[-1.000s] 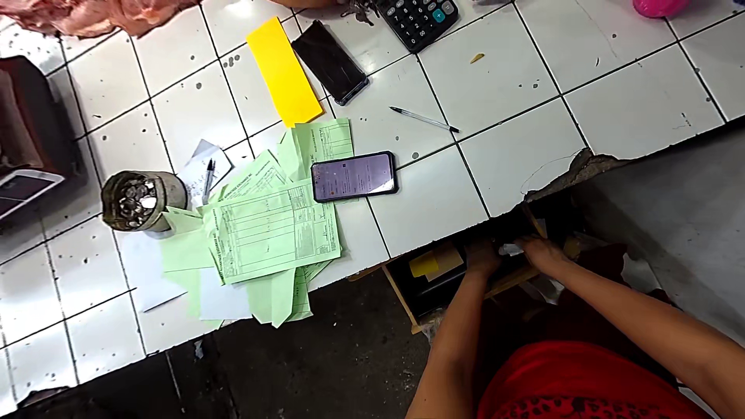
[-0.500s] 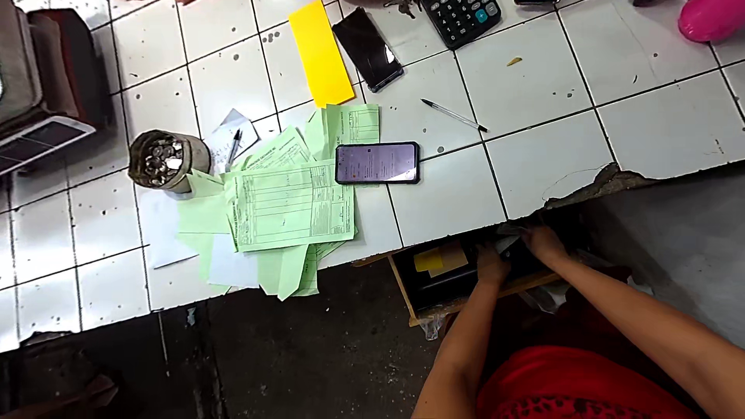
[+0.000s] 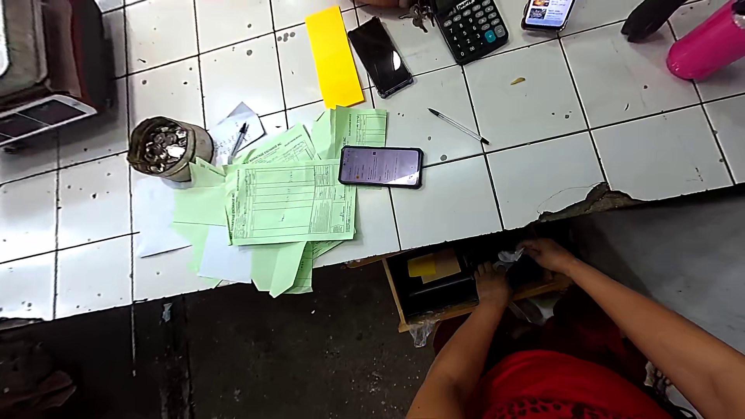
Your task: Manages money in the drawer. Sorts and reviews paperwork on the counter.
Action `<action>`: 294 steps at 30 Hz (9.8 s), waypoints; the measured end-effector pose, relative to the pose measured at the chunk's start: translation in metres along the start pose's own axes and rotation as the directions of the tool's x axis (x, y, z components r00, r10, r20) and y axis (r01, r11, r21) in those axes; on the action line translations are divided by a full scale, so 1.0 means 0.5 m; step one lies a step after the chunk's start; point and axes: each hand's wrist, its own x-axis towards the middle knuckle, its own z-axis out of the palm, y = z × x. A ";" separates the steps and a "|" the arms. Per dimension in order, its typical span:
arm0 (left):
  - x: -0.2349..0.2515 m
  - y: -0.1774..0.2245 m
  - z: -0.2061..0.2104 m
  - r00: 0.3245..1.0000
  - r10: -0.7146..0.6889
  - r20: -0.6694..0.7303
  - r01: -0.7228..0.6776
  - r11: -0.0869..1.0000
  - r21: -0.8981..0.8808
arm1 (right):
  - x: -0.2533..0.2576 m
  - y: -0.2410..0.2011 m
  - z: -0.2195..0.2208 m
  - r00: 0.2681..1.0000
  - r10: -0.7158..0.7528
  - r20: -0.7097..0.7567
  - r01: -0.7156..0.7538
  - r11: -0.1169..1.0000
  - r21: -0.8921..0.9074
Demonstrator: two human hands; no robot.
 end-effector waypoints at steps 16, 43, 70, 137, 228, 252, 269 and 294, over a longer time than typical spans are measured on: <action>0.002 -0.025 -0.023 0.994 0.043 0.103 -0.016 0.969 -0.246 | 0.020 -0.046 0.011 0.934 0.174 -0.312 -0.148 0.983 0.105; -0.017 -0.034 -0.007 0.973 0.202 0.114 -0.188 0.974 -0.124 | 0.059 -0.094 0.087 0.996 0.008 -0.091 -0.043 0.922 -0.385; -0.146 -0.178 -0.071 0.971 -0.028 -0.239 -0.013 0.985 -0.170 | -0.044 -0.172 0.068 0.994 -0.036 0.102 0.084 0.858 -0.507; -0.466 -0.644 -0.737 0.349 0.244 -0.905 -0.598 0.801 -0.014 | -0.049 -0.977 0.121 0.835 0.250 -0.490 0.375 0.393 0.840; -0.104 -0.147 -0.012 0.922 -0.250 0.296 0.236 -0.243 -0.941 | -0.190 0.032 0.083 0.810 0.572 0.132 -0.461 0.482 0.745; -0.063 -0.120 -0.053 0.753 -0.508 0.419 -0.023 -0.656 -0.754 | 0.028 -0.073 0.178 0.779 0.616 0.117 -0.364 0.292 0.885; -0.054 -0.120 -0.046 0.762 -0.492 0.421 -0.012 -0.661 -0.751 | 0.074 -0.081 0.205 0.739 0.654 -0.160 -0.671 0.736 -0.089; -0.059 -0.109 -0.040 0.780 -0.524 0.342 -0.034 -0.581 -0.813 | 0.053 -0.113 0.179 0.835 0.534 0.130 -0.455 0.805 -0.380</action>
